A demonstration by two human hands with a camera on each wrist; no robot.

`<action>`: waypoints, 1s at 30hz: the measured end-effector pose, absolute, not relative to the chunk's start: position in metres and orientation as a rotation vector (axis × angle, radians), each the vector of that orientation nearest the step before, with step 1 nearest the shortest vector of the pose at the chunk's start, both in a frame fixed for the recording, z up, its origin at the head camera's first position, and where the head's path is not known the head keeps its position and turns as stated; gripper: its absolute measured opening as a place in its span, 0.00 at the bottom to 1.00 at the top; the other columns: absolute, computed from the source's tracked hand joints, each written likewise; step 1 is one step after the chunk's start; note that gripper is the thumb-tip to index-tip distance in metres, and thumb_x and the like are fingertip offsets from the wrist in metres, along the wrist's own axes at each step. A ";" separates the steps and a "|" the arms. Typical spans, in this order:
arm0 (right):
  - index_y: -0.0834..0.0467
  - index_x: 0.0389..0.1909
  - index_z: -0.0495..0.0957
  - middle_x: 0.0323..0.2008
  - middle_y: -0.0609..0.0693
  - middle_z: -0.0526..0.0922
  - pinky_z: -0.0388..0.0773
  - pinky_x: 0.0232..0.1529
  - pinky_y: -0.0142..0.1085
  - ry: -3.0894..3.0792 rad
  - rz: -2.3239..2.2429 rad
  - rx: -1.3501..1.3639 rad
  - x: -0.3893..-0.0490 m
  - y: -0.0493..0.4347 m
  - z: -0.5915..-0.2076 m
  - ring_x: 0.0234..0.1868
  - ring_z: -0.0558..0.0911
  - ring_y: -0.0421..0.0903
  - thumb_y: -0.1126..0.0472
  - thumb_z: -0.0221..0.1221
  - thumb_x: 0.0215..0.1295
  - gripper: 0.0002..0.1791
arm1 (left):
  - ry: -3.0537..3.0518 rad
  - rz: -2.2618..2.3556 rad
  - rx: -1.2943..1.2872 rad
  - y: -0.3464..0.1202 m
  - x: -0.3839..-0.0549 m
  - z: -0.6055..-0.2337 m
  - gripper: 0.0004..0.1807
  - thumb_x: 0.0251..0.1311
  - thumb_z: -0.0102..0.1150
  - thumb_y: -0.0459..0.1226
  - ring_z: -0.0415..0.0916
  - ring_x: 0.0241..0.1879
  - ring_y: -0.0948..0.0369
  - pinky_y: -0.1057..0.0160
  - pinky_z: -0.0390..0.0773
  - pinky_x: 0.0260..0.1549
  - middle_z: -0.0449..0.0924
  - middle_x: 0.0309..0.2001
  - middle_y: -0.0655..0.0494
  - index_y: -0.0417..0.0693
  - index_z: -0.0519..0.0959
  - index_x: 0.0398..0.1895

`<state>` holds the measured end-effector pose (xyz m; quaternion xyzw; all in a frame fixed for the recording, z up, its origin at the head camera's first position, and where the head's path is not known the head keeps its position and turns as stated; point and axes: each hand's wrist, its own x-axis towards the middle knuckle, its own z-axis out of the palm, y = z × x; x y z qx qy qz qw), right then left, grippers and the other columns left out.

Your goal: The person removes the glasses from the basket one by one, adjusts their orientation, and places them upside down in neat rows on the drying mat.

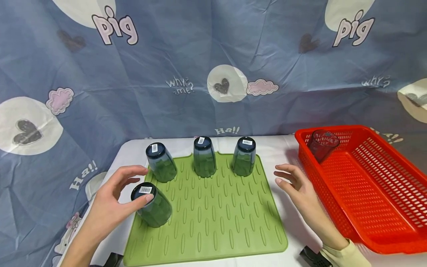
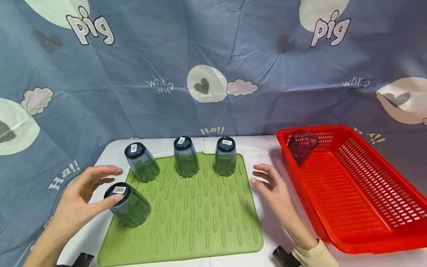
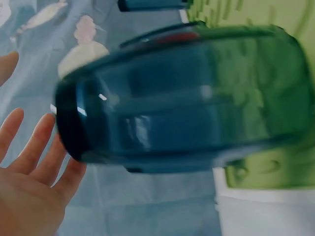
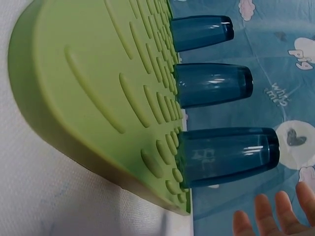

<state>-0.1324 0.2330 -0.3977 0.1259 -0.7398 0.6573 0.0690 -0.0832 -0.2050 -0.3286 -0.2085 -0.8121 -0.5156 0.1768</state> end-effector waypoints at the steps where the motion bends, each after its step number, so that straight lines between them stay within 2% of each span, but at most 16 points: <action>1: 0.65 0.62 0.68 0.59 0.56 0.73 0.72 0.57 0.28 -2.227 1.976 0.384 -0.133 0.233 -0.398 0.61 0.74 0.53 0.65 0.57 0.71 0.21 | -2.293 -1.454 -0.609 -0.203 -0.083 -0.326 0.34 0.44 0.70 0.17 0.71 0.57 0.56 0.66 0.69 0.57 0.75 0.54 0.46 0.37 0.74 0.58; 11: 0.64 0.61 0.69 0.59 0.55 0.73 0.72 0.57 0.28 -2.227 1.944 0.399 -0.133 0.233 -0.399 0.60 0.74 0.52 0.65 0.58 0.71 0.20 | -2.332 -1.482 -0.734 -0.174 -0.080 -0.317 0.32 0.51 0.68 0.20 0.71 0.59 0.58 0.66 0.68 0.59 0.74 0.57 0.48 0.43 0.73 0.60; 16: 0.64 0.61 0.69 0.59 0.55 0.73 0.72 0.56 0.28 -2.226 1.941 0.400 -0.134 0.233 -0.400 0.60 0.74 0.52 0.65 0.58 0.71 0.20 | -2.403 -1.490 -0.737 -0.156 -0.081 -0.322 0.33 0.53 0.71 0.27 0.70 0.60 0.60 0.66 0.67 0.60 0.73 0.60 0.59 0.53 0.72 0.62; 20: 0.64 0.61 0.69 0.59 0.55 0.73 0.72 0.56 0.28 -2.230 1.937 0.400 -0.133 0.232 -0.400 0.60 0.74 0.52 0.65 0.57 0.71 0.20 | -2.447 -1.488 -0.726 -0.144 -0.082 -0.327 0.33 0.53 0.73 0.32 0.71 0.59 0.60 0.64 0.68 0.60 0.73 0.60 0.64 0.57 0.72 0.62; 23: 0.64 0.61 0.69 0.59 0.55 0.73 0.72 0.56 0.28 -2.230 1.934 0.397 -0.133 0.232 -0.399 0.60 0.74 0.51 0.65 0.57 0.71 0.20 | -2.462 -1.496 -0.748 -0.136 -0.082 -0.332 0.34 0.51 0.75 0.34 0.71 0.58 0.60 0.61 0.69 0.58 0.73 0.59 0.65 0.59 0.72 0.62; 30: 0.64 0.61 0.68 0.59 0.55 0.73 0.72 0.57 0.28 -2.223 1.925 0.418 -0.132 0.232 -0.399 0.60 0.74 0.53 0.66 0.58 0.70 0.21 | -2.569 -1.566 -0.753 -0.120 -0.080 -0.347 0.34 0.52 0.74 0.42 0.71 0.58 0.60 0.55 0.70 0.59 0.73 0.59 0.69 0.70 0.70 0.62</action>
